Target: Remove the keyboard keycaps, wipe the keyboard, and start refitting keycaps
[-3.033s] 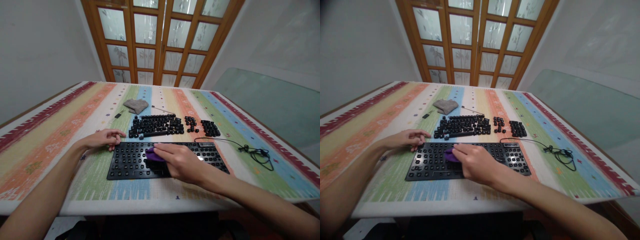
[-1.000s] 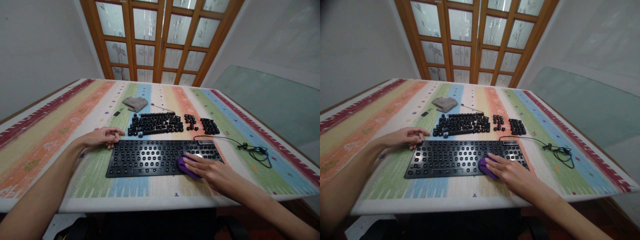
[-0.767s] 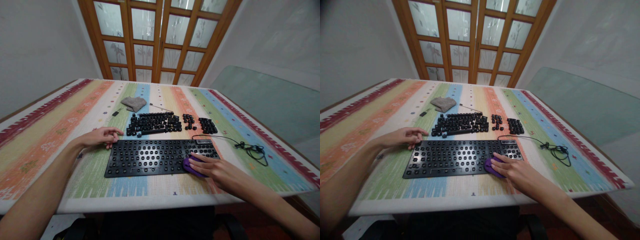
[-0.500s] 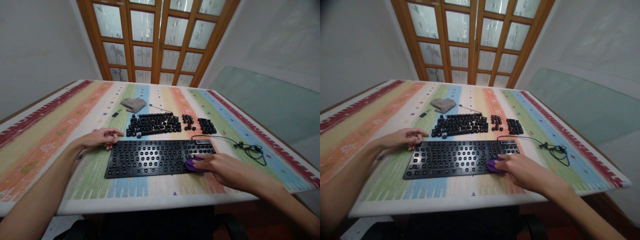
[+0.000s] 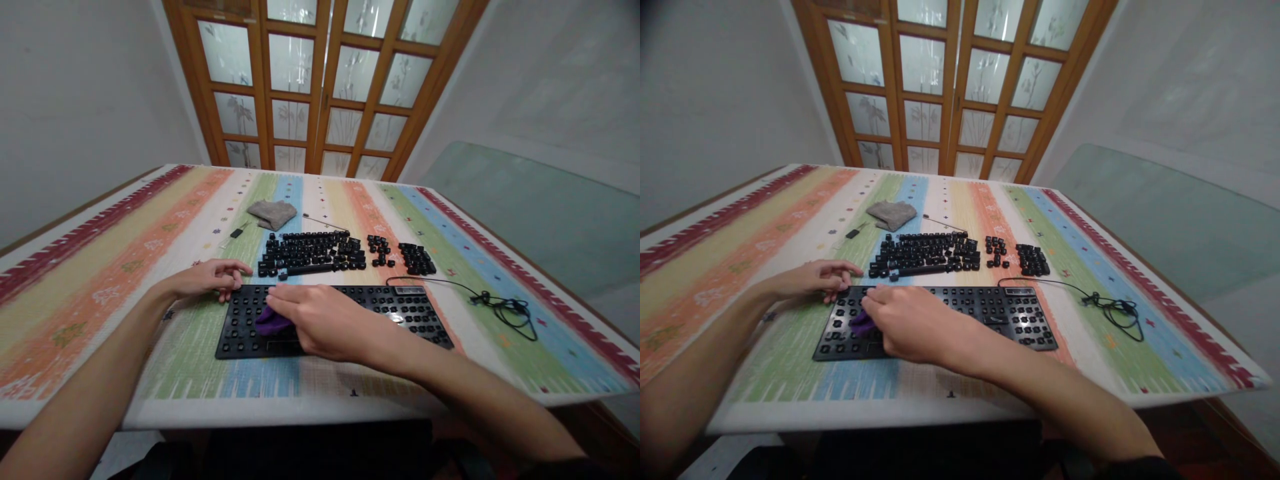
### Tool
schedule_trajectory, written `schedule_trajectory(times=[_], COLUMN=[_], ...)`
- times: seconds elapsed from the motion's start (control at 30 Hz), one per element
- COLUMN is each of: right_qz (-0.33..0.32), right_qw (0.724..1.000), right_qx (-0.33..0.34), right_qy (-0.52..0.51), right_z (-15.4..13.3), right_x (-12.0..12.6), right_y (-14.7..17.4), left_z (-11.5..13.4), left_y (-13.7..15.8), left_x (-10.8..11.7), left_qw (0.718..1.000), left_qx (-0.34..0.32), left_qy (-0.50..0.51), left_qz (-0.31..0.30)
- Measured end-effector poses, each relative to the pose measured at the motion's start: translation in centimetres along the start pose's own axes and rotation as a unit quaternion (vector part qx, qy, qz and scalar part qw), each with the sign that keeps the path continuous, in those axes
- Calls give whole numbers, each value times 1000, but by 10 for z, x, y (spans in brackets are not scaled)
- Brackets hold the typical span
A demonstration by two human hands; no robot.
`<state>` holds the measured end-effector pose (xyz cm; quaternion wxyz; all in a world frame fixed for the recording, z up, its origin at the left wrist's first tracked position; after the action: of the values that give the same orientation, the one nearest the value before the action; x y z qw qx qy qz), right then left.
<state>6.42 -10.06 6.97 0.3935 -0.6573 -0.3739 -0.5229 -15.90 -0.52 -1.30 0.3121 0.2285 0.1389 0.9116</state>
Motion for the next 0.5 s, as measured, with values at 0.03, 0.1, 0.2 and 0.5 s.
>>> schedule_trajectory(times=[0.03,0.1,0.2,0.5], right_qz=[-6,-12,-10,54], right_qw=[1000,998,995,977], right_qx=[26,62,98,176], right_qy=[-1,1,10,110], right_z=[-7,-17,-30,-49], right_x=[-4,-11,-19,-66], right_y=[-9,-23,-42,-59], left_z=[1,2,1,-1], left_y=[0,1,0,-1], left_x=[0,-1,0,1], left_qw=[1000,1000,1000,1000], left_qx=[1,1,0,2], left_qy=[-1,-1,-3,12], left_qz=[1,3,8,0])
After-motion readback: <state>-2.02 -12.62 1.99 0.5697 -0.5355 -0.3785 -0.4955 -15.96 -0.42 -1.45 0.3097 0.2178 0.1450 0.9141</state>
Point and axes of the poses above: each hand's wrist, its own y-axis away from the middle knuckle, its own x-axis out of the back of the hand, z = x × y, the point moved 4 cm from there along -y, towards the middle knuckle, and after that the axes turned 4 degrees about x, right-handed, at the moved point
